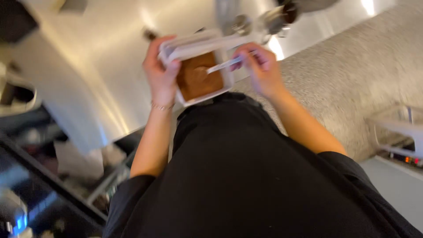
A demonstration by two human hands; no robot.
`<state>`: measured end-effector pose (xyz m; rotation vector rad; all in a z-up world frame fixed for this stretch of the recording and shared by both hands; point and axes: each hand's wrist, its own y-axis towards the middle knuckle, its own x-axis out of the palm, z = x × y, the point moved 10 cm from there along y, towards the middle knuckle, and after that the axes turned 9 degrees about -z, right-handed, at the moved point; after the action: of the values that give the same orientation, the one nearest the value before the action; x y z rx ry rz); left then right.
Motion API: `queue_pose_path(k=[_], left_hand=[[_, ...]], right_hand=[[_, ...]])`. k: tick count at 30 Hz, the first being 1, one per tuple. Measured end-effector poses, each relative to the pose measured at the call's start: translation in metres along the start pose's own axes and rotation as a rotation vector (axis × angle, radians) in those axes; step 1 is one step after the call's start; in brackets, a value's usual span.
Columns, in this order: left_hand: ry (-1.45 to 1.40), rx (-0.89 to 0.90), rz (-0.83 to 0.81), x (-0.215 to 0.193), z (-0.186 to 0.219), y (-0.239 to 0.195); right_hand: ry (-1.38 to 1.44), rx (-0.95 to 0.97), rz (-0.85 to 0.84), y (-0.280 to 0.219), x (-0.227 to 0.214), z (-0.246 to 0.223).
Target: Preparing a beverage by measuring powder, retrieving milk from a fridge, and whisking the mixture.
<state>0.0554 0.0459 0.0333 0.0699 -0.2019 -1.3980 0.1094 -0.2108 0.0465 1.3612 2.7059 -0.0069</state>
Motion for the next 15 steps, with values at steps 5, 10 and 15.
queue_pose_path(k=[5, 10, 15], left_hand=[[-0.006, -0.023, 0.078, -0.003, 0.011, -0.009], [0.035, 0.012, 0.139, -0.013, 0.015, -0.019], [0.001, -0.005, 0.182, -0.018, 0.013, -0.027]], right_hand=[[-0.006, -0.046, -0.114, 0.018, 0.012, -0.022], [-0.044, -0.052, -0.184, 0.034, 0.018, -0.021], [-0.013, -0.06, -0.224, 0.04, 0.022, -0.023]])
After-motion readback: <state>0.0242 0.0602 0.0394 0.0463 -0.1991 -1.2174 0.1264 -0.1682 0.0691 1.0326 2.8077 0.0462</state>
